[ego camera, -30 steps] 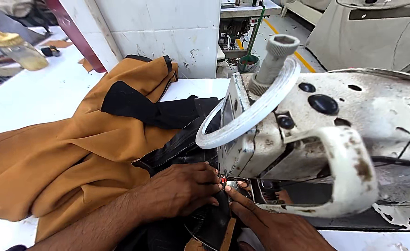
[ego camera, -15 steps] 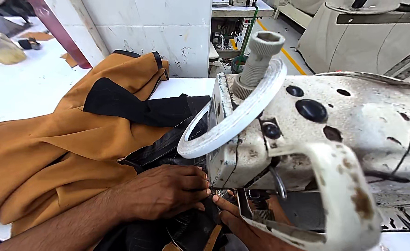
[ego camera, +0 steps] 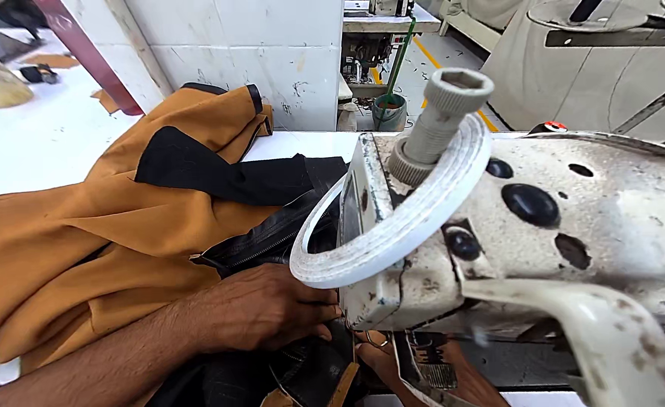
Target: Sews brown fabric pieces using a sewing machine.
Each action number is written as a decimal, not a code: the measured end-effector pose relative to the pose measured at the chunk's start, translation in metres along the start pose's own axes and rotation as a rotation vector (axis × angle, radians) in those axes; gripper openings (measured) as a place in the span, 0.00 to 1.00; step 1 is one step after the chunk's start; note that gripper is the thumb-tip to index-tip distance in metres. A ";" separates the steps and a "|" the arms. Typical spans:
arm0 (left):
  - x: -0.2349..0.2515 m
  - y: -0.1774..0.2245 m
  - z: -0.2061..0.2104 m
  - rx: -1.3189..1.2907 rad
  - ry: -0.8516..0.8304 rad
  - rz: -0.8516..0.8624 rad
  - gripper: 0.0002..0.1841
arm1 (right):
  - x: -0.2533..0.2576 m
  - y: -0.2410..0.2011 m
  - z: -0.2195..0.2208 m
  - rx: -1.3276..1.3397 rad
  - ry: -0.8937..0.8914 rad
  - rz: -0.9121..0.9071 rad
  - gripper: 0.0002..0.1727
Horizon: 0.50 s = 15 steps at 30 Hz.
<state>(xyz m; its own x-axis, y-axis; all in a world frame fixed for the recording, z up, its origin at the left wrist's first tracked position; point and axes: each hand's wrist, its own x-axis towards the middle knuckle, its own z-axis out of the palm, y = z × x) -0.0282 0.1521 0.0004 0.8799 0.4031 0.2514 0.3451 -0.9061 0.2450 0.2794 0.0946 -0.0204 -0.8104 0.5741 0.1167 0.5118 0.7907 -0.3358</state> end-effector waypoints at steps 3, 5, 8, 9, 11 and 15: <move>0.001 -0.002 0.000 0.003 -0.005 0.000 0.19 | -0.001 -0.001 -0.001 0.000 0.004 0.027 0.34; 0.001 -0.003 0.000 -0.002 -0.010 -0.001 0.18 | -0.001 -0.001 -0.002 0.015 -0.006 0.045 0.34; 0.002 -0.004 0.000 -0.003 -0.019 -0.010 0.18 | -0.001 0.005 0.004 0.030 -0.018 0.048 0.35; 0.002 -0.005 0.000 0.003 -0.014 -0.012 0.18 | -0.002 0.006 0.005 0.030 -0.017 0.043 0.36; 0.002 -0.005 0.001 0.005 0.001 -0.008 0.18 | -0.001 0.006 0.007 0.013 0.016 0.020 0.34; 0.006 -0.001 -0.006 0.007 0.049 0.019 0.18 | -0.003 0.004 0.003 -0.047 0.051 -0.025 0.32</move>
<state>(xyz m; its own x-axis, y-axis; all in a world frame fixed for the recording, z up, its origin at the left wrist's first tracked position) -0.0255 0.1557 0.0073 0.8694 0.3913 0.3015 0.3309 -0.9145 0.2327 0.2831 0.0948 -0.0250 -0.8081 0.5632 0.1726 0.5054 0.8134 -0.2881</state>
